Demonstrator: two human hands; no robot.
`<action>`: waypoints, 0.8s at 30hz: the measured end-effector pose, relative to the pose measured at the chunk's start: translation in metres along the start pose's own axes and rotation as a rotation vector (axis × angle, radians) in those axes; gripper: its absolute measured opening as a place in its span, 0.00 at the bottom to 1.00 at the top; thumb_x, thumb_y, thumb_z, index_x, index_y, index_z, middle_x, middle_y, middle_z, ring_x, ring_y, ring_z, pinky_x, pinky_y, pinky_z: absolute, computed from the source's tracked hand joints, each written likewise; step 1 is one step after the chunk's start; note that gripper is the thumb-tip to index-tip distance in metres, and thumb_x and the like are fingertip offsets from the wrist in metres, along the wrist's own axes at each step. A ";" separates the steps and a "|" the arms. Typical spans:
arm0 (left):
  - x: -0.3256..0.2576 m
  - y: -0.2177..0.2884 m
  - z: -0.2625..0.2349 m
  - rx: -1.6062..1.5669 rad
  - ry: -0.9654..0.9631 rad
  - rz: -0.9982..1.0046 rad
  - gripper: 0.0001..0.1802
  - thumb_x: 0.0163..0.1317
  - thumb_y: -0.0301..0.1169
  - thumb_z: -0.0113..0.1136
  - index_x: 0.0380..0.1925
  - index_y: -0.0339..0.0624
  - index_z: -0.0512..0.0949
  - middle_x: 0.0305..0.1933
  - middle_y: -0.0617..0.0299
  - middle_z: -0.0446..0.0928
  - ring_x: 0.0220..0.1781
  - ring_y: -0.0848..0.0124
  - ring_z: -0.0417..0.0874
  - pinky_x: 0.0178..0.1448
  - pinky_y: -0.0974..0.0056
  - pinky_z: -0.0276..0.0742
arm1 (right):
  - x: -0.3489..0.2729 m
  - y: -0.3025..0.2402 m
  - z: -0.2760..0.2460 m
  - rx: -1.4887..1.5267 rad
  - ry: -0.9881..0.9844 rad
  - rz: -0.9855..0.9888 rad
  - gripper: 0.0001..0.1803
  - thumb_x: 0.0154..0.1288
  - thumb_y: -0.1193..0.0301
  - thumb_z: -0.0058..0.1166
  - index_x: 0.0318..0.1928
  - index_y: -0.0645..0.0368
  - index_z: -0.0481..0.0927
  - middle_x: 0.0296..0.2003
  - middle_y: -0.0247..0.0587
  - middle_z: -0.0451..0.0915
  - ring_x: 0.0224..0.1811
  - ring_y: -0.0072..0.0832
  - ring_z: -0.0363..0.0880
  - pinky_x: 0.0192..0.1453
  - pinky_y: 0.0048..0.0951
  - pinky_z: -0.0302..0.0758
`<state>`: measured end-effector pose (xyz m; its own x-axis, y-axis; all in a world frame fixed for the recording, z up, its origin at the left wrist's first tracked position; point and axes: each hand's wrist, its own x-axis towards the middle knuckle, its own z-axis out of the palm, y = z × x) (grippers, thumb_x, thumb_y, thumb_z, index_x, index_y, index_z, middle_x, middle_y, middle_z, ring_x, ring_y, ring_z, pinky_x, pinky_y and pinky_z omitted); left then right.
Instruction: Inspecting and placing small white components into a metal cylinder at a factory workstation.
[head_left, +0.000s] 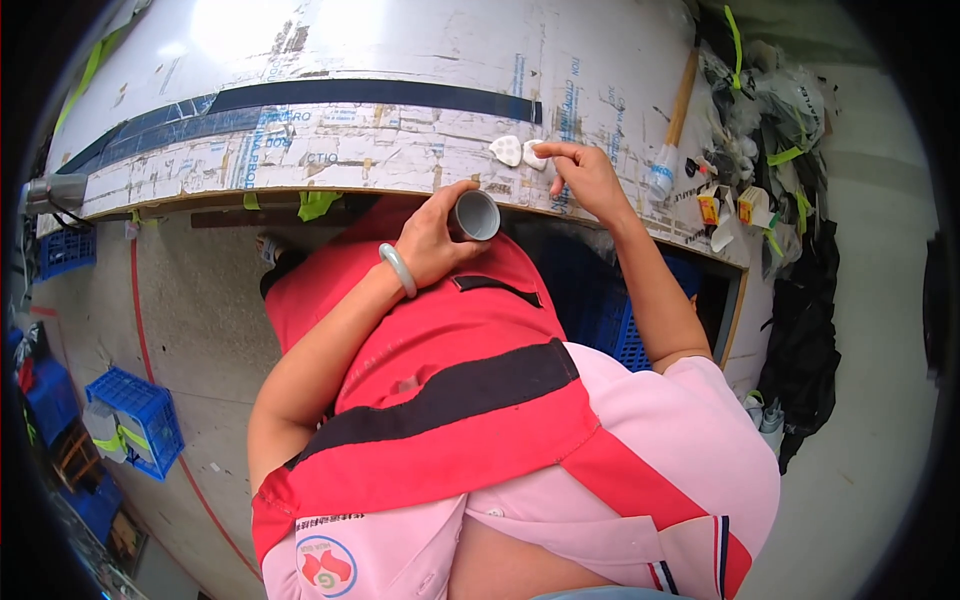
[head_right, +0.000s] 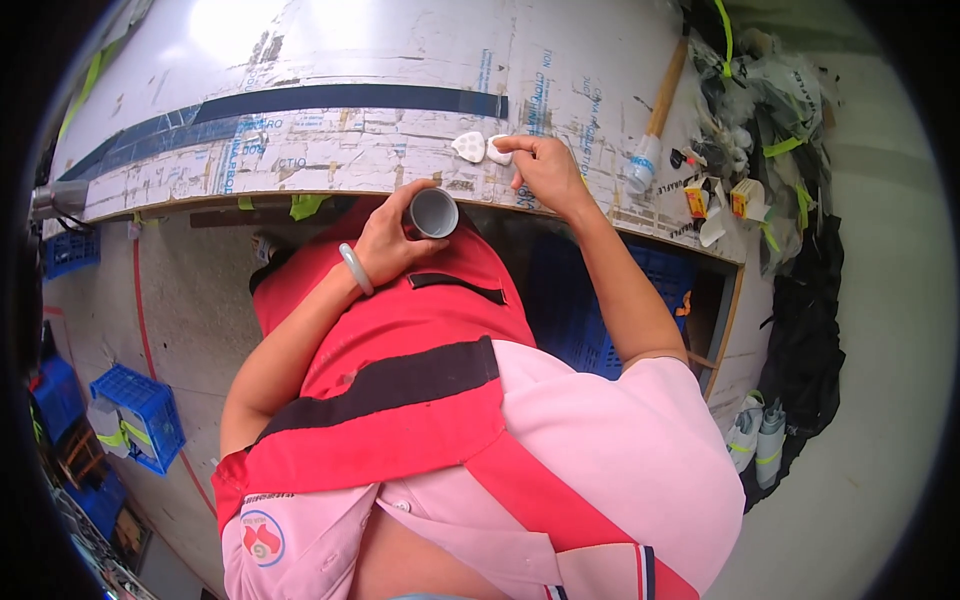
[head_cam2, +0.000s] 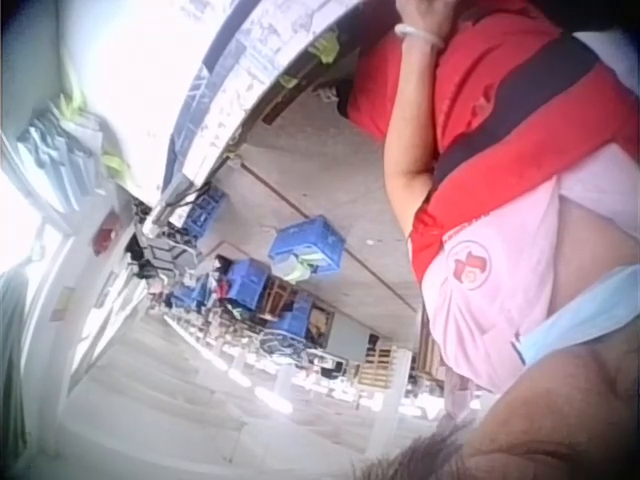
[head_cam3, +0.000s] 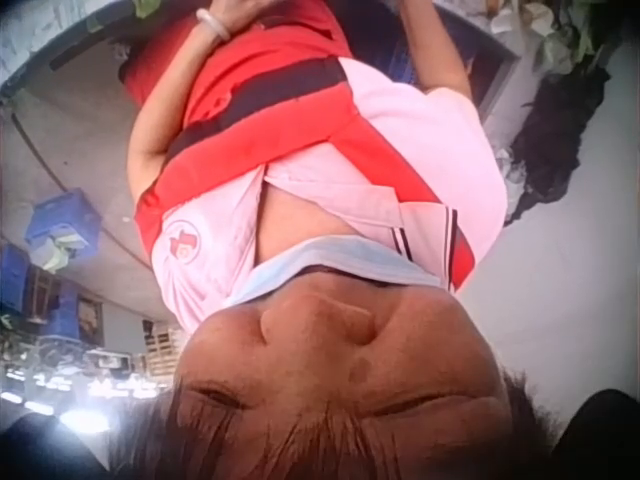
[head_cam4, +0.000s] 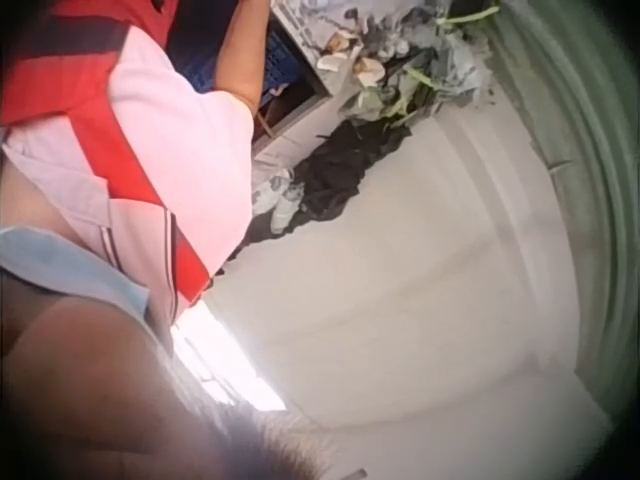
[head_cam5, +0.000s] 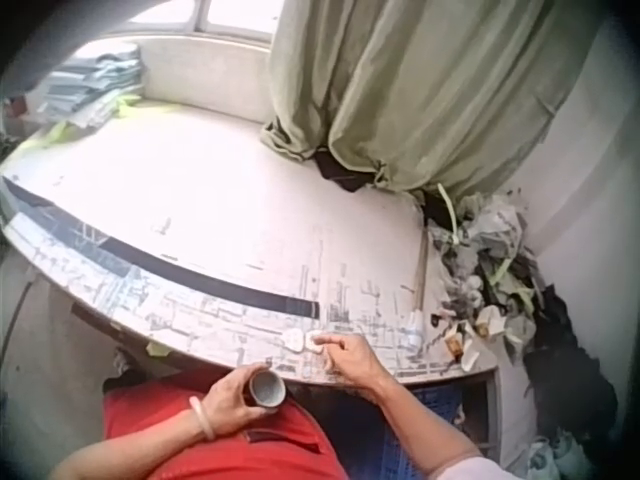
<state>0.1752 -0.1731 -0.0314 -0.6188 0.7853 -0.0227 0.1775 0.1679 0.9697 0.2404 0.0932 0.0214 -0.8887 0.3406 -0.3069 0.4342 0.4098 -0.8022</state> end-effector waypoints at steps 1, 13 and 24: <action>0.000 0.000 0.000 -0.001 0.001 -0.001 0.41 0.51 0.33 0.77 0.65 0.40 0.70 0.61 0.46 0.77 0.61 0.52 0.80 0.65 0.56 0.77 | 0.001 0.002 0.000 0.001 -0.008 0.010 0.21 0.66 0.76 0.43 0.54 0.66 0.85 0.44 0.45 0.87 0.24 0.20 0.81 0.37 0.24 0.79; 0.001 -0.001 -0.001 0.019 0.007 0.028 0.40 0.50 0.33 0.77 0.64 0.41 0.70 0.59 0.46 0.77 0.61 0.51 0.80 0.65 0.56 0.77 | 0.003 0.002 0.008 -0.030 0.016 -0.029 0.21 0.67 0.75 0.44 0.54 0.66 0.85 0.43 0.47 0.88 0.24 0.23 0.83 0.37 0.26 0.80; 0.001 0.000 -0.001 -0.001 -0.004 -0.014 0.41 0.50 0.30 0.78 0.65 0.39 0.70 0.61 0.49 0.78 0.64 0.59 0.79 0.69 0.60 0.73 | 0.000 -0.003 0.009 -0.089 0.043 -0.069 0.19 0.68 0.73 0.45 0.53 0.65 0.85 0.37 0.46 0.88 0.24 0.24 0.84 0.36 0.27 0.81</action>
<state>0.1741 -0.1730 -0.0309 -0.6181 0.7852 -0.0367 0.1685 0.1780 0.9695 0.2377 0.0842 0.0187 -0.9107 0.3437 -0.2289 0.3851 0.5067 -0.7714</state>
